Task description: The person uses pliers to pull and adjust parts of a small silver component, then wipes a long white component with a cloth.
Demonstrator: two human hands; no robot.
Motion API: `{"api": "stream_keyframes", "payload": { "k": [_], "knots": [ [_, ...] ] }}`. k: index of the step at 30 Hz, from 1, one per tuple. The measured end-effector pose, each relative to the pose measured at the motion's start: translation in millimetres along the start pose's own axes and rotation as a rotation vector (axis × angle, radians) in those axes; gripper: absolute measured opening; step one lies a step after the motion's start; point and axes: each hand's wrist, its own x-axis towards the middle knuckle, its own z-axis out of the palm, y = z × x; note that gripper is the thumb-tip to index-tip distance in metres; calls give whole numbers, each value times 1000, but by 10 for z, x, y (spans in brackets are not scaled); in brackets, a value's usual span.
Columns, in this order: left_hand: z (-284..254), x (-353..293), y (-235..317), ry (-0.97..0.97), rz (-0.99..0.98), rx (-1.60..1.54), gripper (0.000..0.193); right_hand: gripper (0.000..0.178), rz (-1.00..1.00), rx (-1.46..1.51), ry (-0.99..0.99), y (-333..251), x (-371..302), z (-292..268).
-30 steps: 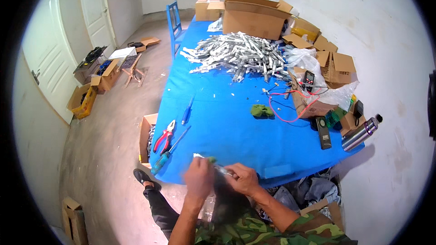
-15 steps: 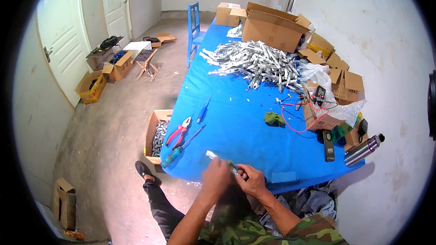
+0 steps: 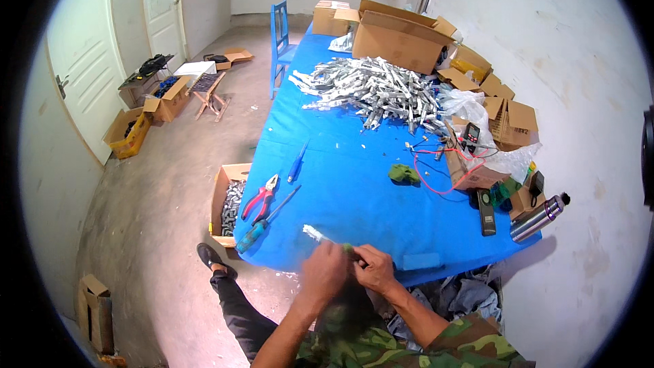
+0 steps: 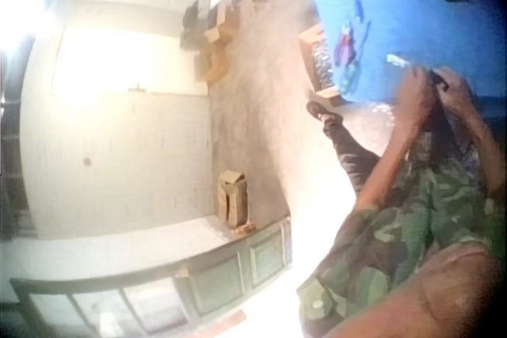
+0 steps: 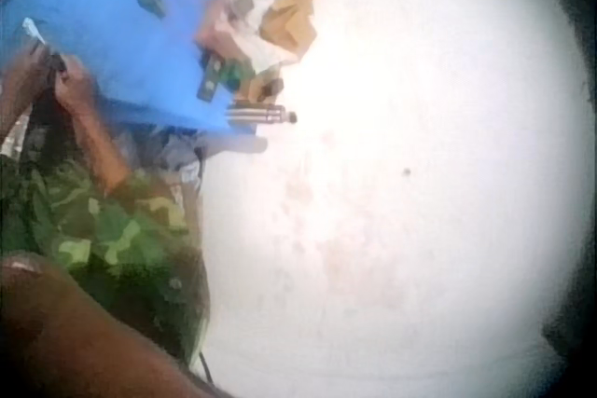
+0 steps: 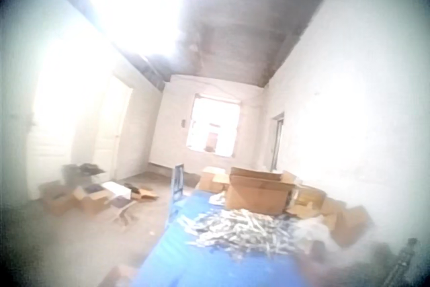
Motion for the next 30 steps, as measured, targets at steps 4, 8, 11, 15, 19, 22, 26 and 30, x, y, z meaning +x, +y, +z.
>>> {"api": "stream_keyframes", "payload": {
  "k": [4,8,11,15,19,22,26,30],
  "knots": [
    [31,-51,168,-98,-5,-6,16,31,-32,9,1,-27,23,-36],
    [85,11,28,-83,-14,15,15,31,13,10,-10,-34,32,-35],
    [32,102,-50,-42,-8,33,15,30,35,20,-29,-8,17,-14],
    [6,197,-232,12,-42,97,15,28,43,47,-55,-79,46,-42],
    [-92,299,-420,53,-67,184,11,25,-18,42,0,-47,31,-12],
    [-118,302,-409,49,-71,194,15,25,16,57,6,-55,36,-19],
    [-152,232,-225,18,-69,92,16,25,-3,23,13,-52,11,-15],
    [-35,-16,43,-99,-3,31,13,24,-34,16,66,-21,17,29]
  ]
}}
